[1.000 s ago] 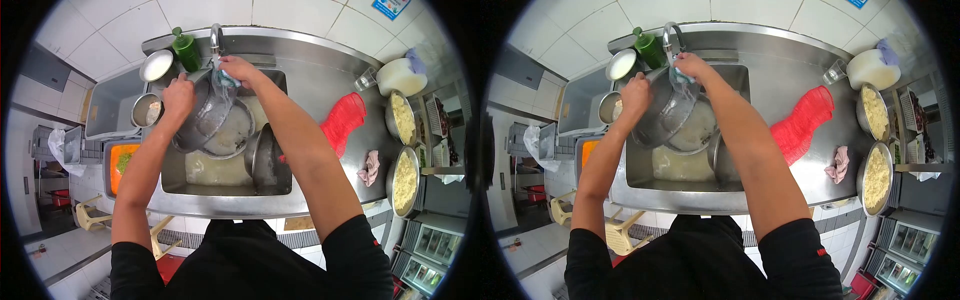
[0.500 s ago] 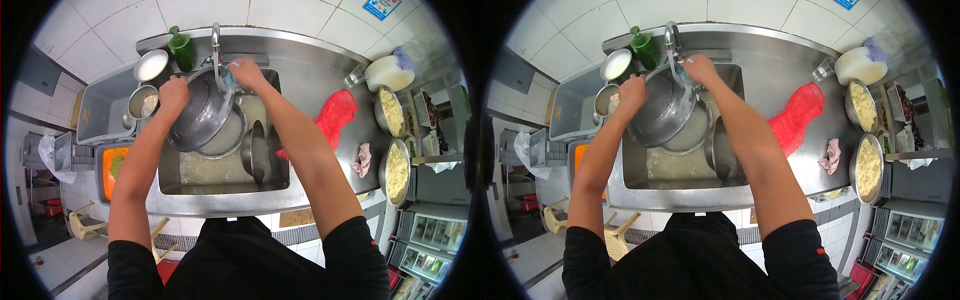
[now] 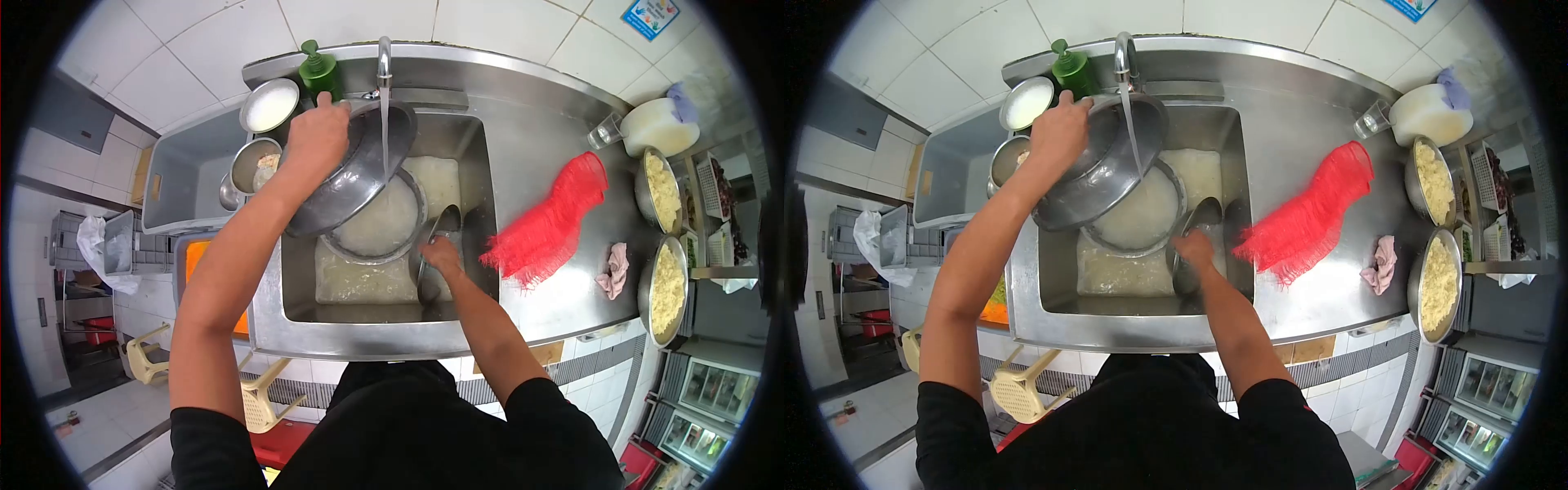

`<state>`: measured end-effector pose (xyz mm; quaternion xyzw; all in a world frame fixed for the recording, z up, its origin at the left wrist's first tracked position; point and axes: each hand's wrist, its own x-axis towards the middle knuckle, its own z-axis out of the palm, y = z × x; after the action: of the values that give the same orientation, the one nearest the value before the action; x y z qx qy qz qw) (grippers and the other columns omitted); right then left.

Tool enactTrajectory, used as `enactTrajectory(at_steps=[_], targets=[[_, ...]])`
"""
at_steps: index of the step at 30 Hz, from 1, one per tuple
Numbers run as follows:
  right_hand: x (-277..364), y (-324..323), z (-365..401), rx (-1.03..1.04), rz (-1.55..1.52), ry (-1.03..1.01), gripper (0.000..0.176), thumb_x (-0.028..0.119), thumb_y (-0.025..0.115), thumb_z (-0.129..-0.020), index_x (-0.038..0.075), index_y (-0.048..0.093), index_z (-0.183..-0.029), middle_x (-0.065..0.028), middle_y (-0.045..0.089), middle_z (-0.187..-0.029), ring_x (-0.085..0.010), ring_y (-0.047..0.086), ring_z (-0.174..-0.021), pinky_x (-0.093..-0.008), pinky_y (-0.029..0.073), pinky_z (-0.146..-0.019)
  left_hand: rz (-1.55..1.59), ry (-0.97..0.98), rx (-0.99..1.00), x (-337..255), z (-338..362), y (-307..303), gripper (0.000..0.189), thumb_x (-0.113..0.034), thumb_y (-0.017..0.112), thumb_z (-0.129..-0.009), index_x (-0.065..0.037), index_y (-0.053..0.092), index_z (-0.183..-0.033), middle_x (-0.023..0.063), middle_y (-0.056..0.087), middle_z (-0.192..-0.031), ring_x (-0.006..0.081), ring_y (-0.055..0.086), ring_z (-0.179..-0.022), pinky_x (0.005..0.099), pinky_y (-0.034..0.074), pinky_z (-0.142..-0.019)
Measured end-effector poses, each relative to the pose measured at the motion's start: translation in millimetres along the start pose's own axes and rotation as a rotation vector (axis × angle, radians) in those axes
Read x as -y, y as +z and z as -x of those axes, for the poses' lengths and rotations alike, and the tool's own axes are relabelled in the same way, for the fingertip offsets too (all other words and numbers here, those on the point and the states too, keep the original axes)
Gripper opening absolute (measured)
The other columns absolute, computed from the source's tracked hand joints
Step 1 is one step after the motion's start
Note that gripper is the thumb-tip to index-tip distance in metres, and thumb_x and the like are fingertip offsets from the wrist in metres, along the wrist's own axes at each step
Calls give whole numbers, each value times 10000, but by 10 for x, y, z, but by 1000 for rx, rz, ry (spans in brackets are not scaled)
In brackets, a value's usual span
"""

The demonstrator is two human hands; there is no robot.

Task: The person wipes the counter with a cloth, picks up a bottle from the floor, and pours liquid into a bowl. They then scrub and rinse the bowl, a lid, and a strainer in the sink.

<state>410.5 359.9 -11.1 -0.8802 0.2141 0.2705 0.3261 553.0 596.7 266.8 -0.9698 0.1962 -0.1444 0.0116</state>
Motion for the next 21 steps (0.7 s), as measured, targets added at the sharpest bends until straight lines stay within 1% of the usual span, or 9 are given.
enactTrajectory(at_steps=[2, 6, 8, 11, 14, 16, 18, 20, 21], targets=[[115, -19, 167, -123, -24, 41, 544, 388, 629, -747, 76, 631, -1193, -207, 628, -1210, -356, 595, -1143, -445, 469, -959, 3, 26, 6, -57, -78, -73, 226, -65, 633, -758, -47, 650, -982, 166, 548, -1039, 325, 683, -736, 411, 564, -609], [605, -241, 710, -132, 8, 33, 450, 360, 630, -778, 88, 647, -1136, -198, 636, -1182, -346, 614, -1106, -447, 493, -920, -22, 41, -17, -171, -163, -284, 179, -71, 637, -765, -40, 666, -939, 166, 559, -1014, 331, 683, -766, 411, 565, -625], [714, -60, 764, -96, 252, -278, 408, 357, 645, -809, 96, 636, -1123, -182, 625, -1169, -343, 629, -1065, -452, 513, -879, -29, 61, -46, -204, -234, -465, 155, -74, 635, -771, -38, 672, -917, 171, 568, -1005, 335, 683, -777, 415, 565, -632], [1001, 98, 856, -23, 375, -367, 438, 388, 656, -829, 115, 615, -1168, -175, 602, -1172, -351, 630, -1038, -454, 514, -877, -131, 32, 10, -267, -300, -596, 128, -79, 604, -799, -27, 686, -883, 182, 601, -990, 344, 683, -801, 428, 563, -647], [1120, 35, 819, 37, 327, -481, 486, 437, 657, -829, 106, 602, -1181, -182, 591, -1193, -362, 621, -1046, -448, 507, -888, -154, 37, 23, -211, -316, -536, 134, -79, 614, -793, -22, 687, -891, 181, 606, -965, 341, 684, -806, 422, 564, -649], [1095, -228, 848, -58, 140, -416, 515, 457, 644, -839, 92, 600, -1200, -187, 596, -1194, -356, 612, -1066, -436, 500, -901, -163, 31, 22, -222, -299, -547, 130, -81, 619, -792, -23, 685, -888, 187, 609, -958, 341, 684, -809, 423, 564, -654], [974, -487, 767, -276, -83, -469, 527, 449, 626, -853, 75, 593, -1223, -196, 599, -1190, -363, 606, -1067, -425, 490, -902, -167, 18, 28, -188, -237, -572, 126, -82, 623, -791, -23, 682, -886, 192, 611, -951, 341, 685, -813, 424, 563, -660], [924, -831, 610, -357, -171, -482, 516, 434, 623, -858, 71, 594, -1224, -197, 602, -1182, -365, 605, -1059, -420, 485, -902, -140, -3, 27, -212, -197, -637, 337, -79, 629, -772, -107, 651, -1107, 174, 612, -1024, 347, 675, -793, 450, 549, -683], [858, -956, 572, -448, -263, -485, 505, 418, 620, -863, 66, 594, -1225, -199, 604, -1173, -368, 604, -1050, -414, 480, -903, -125, 6, 26, -230, -167, -621, 337, -79, 629, -772, -107, 651, -1107, 174, 612, -1024, 347, 675, -793, 450, 549, -683]])
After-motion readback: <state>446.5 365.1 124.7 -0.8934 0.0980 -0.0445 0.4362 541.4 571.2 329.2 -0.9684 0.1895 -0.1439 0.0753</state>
